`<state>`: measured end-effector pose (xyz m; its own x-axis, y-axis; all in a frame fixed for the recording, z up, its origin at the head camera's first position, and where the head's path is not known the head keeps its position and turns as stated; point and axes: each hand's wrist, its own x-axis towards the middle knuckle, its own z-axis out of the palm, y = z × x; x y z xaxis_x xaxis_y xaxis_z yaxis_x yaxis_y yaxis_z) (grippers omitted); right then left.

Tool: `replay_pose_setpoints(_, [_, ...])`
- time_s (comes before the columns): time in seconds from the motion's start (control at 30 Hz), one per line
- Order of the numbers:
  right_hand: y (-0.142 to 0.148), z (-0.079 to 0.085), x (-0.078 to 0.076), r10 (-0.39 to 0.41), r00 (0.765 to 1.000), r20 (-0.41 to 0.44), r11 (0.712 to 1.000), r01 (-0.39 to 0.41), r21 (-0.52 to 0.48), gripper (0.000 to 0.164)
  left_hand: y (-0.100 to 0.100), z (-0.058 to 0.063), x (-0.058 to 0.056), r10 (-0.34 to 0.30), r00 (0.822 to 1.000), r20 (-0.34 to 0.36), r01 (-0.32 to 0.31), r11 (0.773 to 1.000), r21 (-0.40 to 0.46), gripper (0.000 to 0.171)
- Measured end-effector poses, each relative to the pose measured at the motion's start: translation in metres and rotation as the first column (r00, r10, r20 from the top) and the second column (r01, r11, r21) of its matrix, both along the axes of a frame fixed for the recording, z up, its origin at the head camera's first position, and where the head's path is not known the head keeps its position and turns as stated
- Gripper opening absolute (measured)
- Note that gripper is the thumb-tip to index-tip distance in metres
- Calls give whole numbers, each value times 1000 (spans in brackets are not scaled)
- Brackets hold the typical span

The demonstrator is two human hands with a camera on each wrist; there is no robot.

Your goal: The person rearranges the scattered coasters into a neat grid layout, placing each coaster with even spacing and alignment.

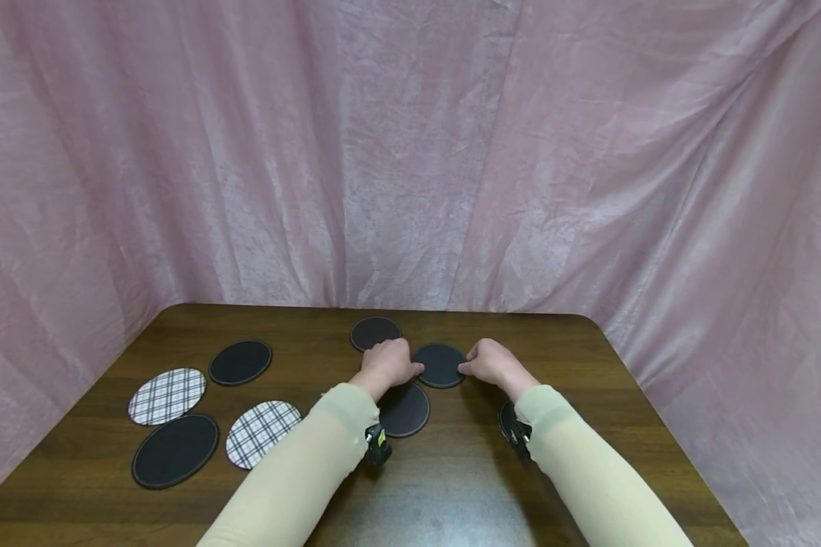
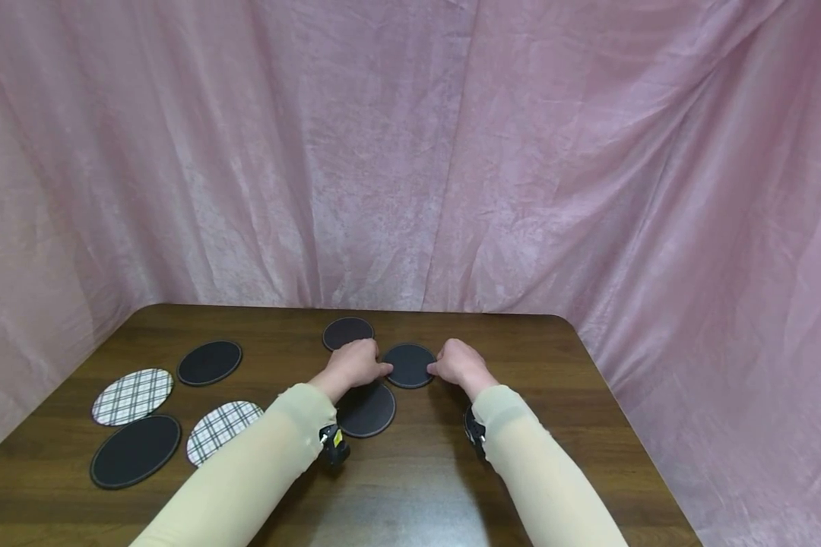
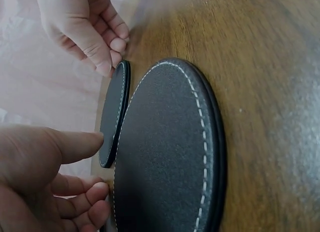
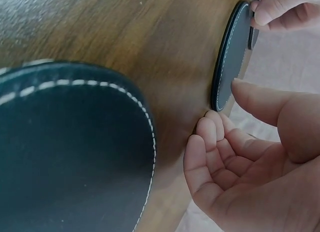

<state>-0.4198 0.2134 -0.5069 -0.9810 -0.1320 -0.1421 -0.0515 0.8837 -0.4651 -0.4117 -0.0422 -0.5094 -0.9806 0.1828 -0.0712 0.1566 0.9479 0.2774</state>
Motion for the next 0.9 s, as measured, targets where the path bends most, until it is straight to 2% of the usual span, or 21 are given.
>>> replay_pose_setpoints(0.23, [-1,-9,-9,14,999,42,1000,-14,-2,24,6,6,6,21,1000,10,-21,1000,1,35])
replay_pose_setpoints(0.43, [-1,-19,-20,8,996,90,1000,-7,-11,43,9,9,11,31,999,18,-31,1000,7,37])
replay_pose_setpoints(0.47, [-2,-18,-19,7,996,88,1000,-6,-10,44,9,10,12,32,999,21,-32,999,6,38])
replay_pose_setpoints(0.5, [-6,-8,-8,16,997,69,1000,-15,-12,45,10,11,13,36,999,26,-36,999,7,38])
replay_pose_setpoints(0.63, [-9,-2,2,33,999,33,999,-33,-3,48,10,16,15,47,998,51,-48,999,21,40])
replay_pose_setpoints(0.7, [-10,-1,2,22,999,29,1000,-22,2,48,10,16,14,53,997,54,-54,998,29,43])
replay_pose_setpoints(0.73, [-7,-11,-9,6,999,43,1000,-6,6,48,10,16,14,55,997,52,-57,998,33,45])
replay_pose_setpoints(0.9, [-4,-18,-17,-29,998,57,999,30,-19,46,10,10,13,61,998,32,-63,996,60,56])
